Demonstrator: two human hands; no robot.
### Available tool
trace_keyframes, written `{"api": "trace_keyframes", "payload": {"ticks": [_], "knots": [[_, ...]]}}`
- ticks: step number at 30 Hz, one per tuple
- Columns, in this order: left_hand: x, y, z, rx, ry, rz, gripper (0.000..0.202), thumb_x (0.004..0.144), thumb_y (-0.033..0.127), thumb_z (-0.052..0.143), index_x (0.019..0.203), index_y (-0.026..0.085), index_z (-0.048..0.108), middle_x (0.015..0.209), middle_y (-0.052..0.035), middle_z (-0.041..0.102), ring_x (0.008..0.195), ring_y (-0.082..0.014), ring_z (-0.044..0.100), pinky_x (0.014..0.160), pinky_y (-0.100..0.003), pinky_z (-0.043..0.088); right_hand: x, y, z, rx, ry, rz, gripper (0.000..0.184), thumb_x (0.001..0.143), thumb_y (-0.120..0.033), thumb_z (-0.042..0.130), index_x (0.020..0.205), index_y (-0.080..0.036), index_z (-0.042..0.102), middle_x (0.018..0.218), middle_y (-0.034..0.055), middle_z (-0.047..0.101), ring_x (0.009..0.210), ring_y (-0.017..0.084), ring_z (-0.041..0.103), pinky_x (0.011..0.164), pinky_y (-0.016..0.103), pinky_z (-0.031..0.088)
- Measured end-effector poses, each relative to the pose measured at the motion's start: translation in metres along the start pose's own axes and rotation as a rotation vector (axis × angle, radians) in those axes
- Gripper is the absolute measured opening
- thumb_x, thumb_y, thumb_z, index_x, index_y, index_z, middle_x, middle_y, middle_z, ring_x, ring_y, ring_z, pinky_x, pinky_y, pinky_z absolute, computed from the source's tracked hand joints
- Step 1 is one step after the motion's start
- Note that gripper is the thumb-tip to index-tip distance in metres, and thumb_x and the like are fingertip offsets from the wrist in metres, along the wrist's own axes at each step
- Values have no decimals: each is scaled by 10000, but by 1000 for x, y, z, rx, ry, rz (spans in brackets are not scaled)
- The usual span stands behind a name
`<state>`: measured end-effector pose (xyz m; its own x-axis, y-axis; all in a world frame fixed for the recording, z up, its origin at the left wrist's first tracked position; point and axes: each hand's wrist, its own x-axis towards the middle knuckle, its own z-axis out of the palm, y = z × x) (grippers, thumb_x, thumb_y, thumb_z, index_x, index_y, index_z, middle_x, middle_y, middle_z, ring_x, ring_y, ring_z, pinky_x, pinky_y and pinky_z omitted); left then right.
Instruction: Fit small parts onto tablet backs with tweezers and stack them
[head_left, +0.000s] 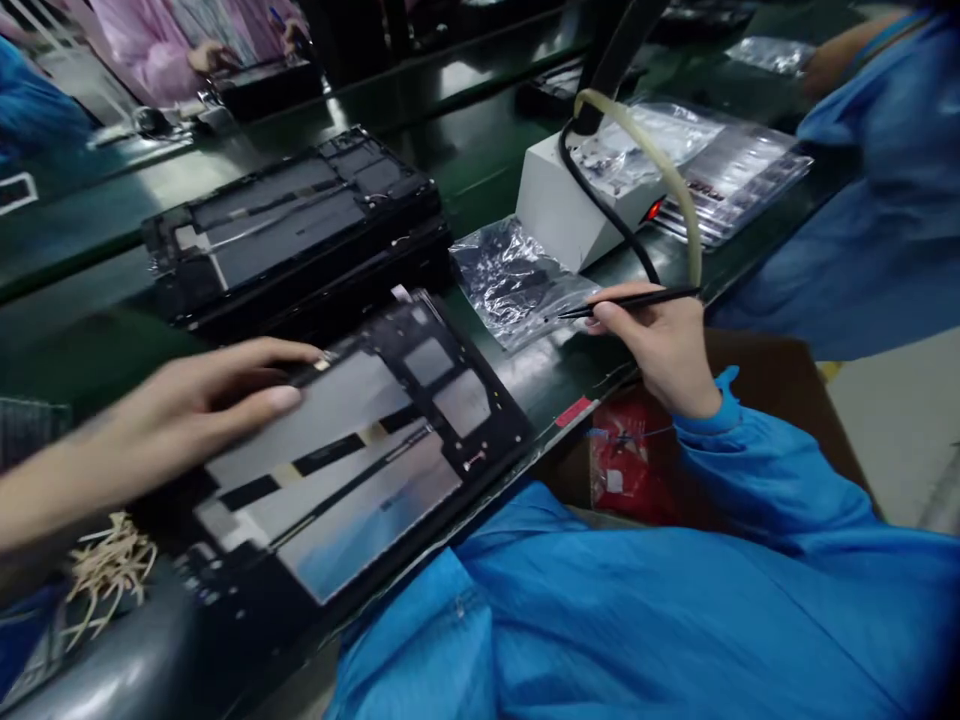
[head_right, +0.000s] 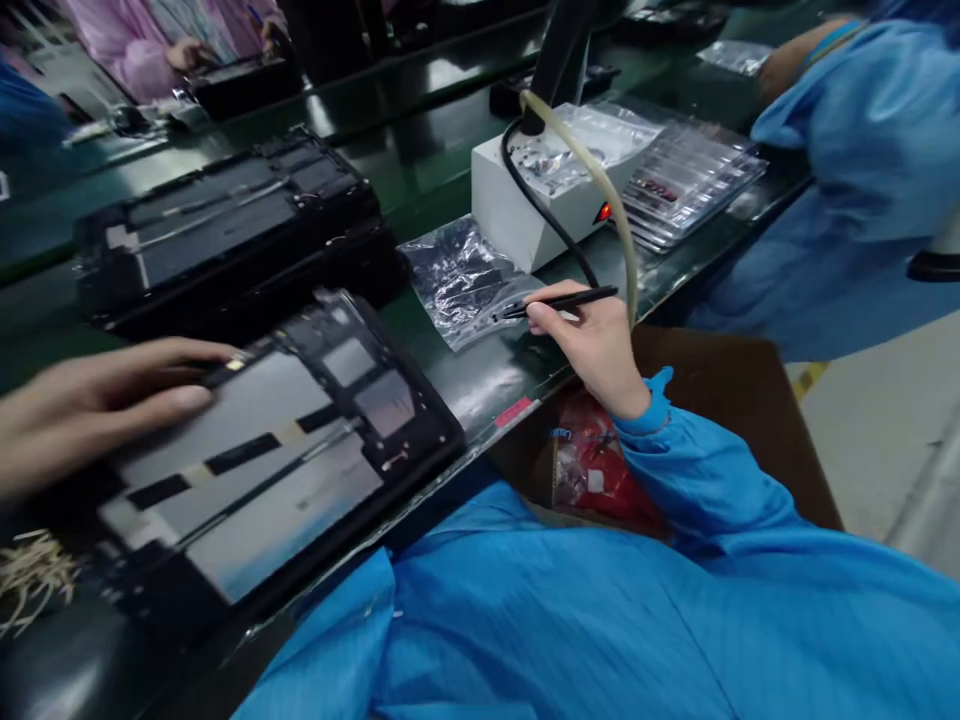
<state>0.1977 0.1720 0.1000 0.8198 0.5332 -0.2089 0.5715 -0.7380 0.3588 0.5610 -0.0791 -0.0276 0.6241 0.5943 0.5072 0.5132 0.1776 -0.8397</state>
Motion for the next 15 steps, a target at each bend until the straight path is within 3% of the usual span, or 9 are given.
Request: {"api": "trace_keyframes", "payload": {"ticks": [3,7,11,15], "knots": [[14,1,25,-155,-134,2,493,978,634,467,1361,360,611,1297,45,729,1055,-217,714,779,-232,562,7,7,5,-20,-15,25,207,879,-384,798,927,-183,783,879,28,737,700,121,698,646,226,631],[23,-6,50,-72,-94,37,476,1016,582,408,1371,332,603,1340,17,705,1180,-226,668,887,-250,545,11,9,8,-67,-3,34,222,882,-413,789,949,-201,781,946,14,729,746,122,689,650,232,646],[17,-10,57,-45,-35,42,462,1018,592,406,1357,347,602,1353,18,680,1208,-214,643,952,-265,527,10,9,8,-140,-31,22,204,900,-418,778,969,-226,786,980,18,736,755,136,697,658,261,659],[9,-11,54,-72,-30,0,388,1008,588,424,1316,435,602,1343,66,679,1206,-226,653,963,-298,536,9,7,8,-190,-47,13,164,913,-360,767,985,-215,790,986,23,744,729,129,700,653,250,647]]}}
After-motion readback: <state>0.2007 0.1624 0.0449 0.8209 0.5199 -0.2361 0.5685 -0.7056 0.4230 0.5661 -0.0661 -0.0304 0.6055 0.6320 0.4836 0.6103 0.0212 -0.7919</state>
